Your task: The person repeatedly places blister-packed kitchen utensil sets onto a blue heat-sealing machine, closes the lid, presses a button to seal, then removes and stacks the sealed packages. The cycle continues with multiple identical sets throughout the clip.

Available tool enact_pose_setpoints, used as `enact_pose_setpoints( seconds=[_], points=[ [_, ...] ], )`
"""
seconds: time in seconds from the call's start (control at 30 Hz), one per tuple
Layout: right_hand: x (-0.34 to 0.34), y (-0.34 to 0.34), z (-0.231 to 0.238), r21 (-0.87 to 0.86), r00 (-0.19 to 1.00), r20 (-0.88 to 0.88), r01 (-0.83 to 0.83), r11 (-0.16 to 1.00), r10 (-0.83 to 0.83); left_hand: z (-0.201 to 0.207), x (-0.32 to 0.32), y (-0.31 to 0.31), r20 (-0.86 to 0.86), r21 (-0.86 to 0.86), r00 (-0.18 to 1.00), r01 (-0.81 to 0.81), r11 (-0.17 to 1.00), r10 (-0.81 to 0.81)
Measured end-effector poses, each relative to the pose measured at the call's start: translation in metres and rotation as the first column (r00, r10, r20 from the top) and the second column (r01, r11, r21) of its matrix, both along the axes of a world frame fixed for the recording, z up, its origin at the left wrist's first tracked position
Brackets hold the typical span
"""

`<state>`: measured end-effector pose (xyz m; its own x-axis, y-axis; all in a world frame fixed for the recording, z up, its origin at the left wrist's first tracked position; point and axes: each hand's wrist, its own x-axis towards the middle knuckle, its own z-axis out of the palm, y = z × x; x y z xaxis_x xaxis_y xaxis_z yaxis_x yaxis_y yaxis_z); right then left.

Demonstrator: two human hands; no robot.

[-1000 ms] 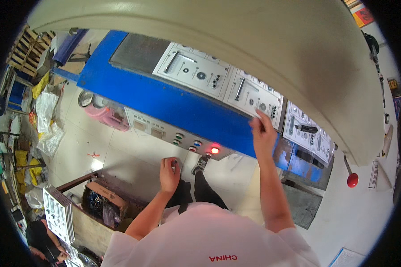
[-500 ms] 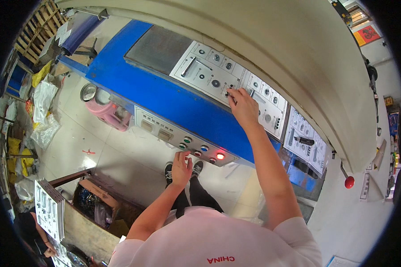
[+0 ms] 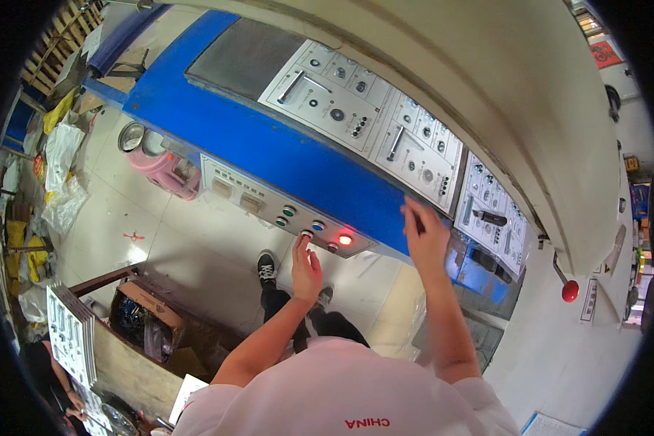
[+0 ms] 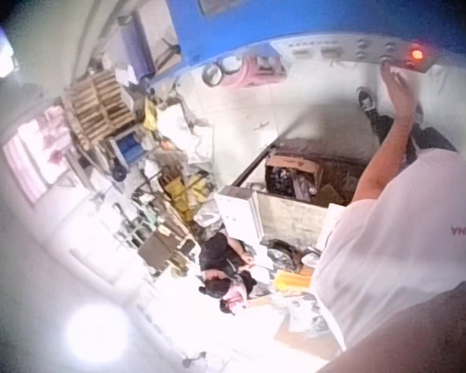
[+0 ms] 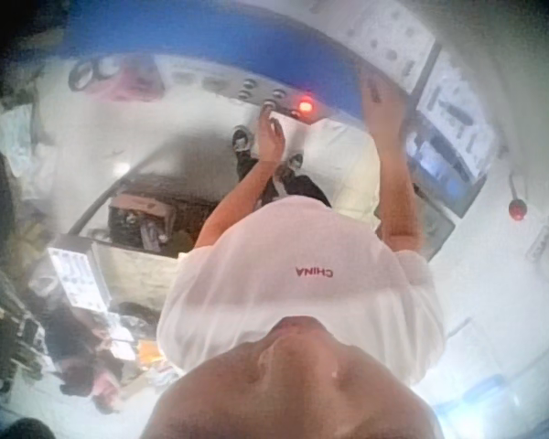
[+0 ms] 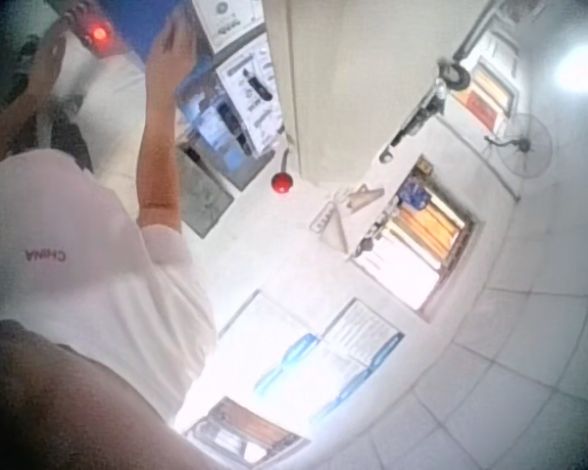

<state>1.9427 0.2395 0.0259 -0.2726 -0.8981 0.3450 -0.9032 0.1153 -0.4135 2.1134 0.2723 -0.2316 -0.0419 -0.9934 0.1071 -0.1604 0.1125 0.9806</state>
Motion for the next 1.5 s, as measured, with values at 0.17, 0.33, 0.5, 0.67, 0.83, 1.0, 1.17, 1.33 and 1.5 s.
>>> enact_pose_setpoints(
  seconds=[0.17,0.33,0.5,0.67,0.83,1.0,1.17,1.33,1.5],
  points=[
    [-0.048,0.134,-0.020,0.074,0.978,0.160,0.120,0.990,-0.131,-0.008,-0.018,0.005,-0.007,0.021,0.996,-0.084,0.996,0.084],
    [-0.125,0.273,-0.049,0.094,0.935,0.315,0.138,0.986,-0.160,0.010,-0.051,0.028,0.075,-0.012,0.935,-0.347,0.938,0.346],
    [-0.226,0.444,-0.052,0.097,0.843,0.465,0.254,0.962,-0.270,0.077,-0.171,0.116,-0.450,0.060,0.870,-0.196,0.979,0.202],
    [-0.335,0.583,-0.010,0.018,0.689,0.565,0.539,0.842,-0.453,0.165,-0.305,0.158,-0.681,0.231,0.727,0.108,0.967,0.082],
    [-0.434,0.624,0.018,-0.080,0.553,0.720,0.667,0.741,-0.420,0.186,-0.371,0.112,-0.764,0.450,0.630,0.364,0.815,0.140],
    [-0.547,0.586,0.039,-0.019,0.516,0.777,0.592,0.806,-0.360,0.165,-0.420,0.076,-0.645,0.444,0.705,0.032,0.896,0.294],
    [-0.683,0.475,0.055,-0.104,0.656,0.711,0.456,0.884,-0.255,0.164,-0.446,0.074,-0.530,0.377,0.690,-0.329,0.866,0.493],
    [-0.768,0.350,0.049,0.005,0.536,0.817,0.362,0.932,-0.212,0.181,-0.457,0.080,-0.386,0.398,0.693,-0.471,0.787,0.609],
    [-0.812,0.296,0.076,0.256,0.087,0.964,-0.062,0.965,-0.250,0.204,-0.455,0.120,-0.368,0.428,0.695,-0.464,0.776,0.618]
  ],
)
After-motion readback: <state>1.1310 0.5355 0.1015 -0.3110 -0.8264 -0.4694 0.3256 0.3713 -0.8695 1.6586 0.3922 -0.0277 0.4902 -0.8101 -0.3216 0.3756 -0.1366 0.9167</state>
